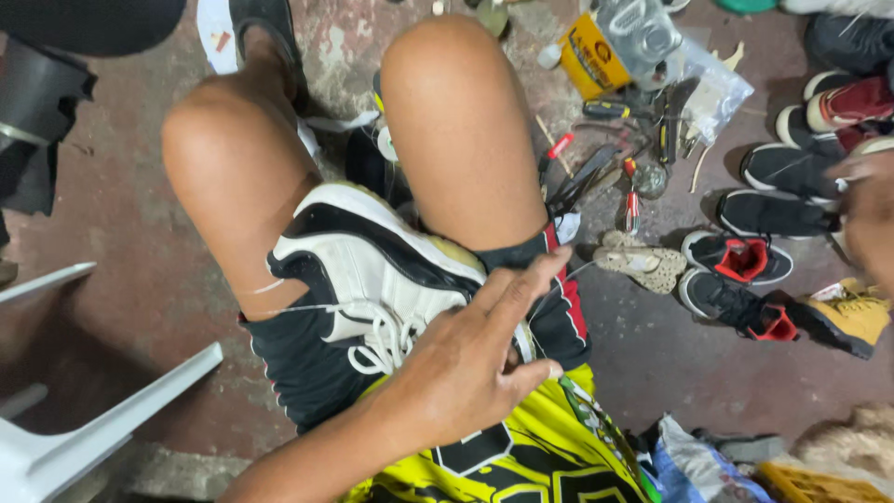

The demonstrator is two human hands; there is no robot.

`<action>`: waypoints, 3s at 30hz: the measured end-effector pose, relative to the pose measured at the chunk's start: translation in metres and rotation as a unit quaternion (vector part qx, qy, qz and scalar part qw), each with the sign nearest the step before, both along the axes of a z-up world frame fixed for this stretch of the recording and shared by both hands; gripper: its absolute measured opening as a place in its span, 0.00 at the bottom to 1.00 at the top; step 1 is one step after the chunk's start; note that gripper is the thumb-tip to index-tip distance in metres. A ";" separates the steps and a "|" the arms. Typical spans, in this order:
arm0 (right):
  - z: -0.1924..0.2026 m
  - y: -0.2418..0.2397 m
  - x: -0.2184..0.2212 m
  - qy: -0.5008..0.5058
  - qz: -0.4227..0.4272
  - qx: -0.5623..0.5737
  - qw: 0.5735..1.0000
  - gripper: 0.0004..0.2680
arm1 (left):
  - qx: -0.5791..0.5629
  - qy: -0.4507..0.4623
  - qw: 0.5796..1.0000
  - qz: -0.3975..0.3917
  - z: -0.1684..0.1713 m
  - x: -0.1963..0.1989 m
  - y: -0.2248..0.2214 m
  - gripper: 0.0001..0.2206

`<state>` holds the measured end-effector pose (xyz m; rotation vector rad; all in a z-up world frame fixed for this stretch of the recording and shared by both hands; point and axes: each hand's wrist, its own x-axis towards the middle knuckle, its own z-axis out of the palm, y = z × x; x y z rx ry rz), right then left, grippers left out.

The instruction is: The person stitches the sole of a sneaker using a needle and thread, pulling the thread through the material and tying knots.

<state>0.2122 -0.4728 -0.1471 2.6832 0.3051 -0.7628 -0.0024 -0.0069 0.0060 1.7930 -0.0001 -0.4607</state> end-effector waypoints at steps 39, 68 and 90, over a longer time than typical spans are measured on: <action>0.074 0.266 -0.188 0.334 -0.302 0.630 0.633 0.26 | 0.169 -0.035 0.913 0.369 -0.081 -0.123 0.151 0.26; 0.069 0.257 -0.185 0.334 -0.256 0.596 0.684 0.27 | 0.329 0.024 0.939 -0.100 -0.025 -0.034 0.141 0.12; 0.083 0.273 -0.173 0.408 -0.380 0.534 0.636 0.28 | 0.216 -0.014 0.975 0.047 -0.061 -0.056 0.134 0.13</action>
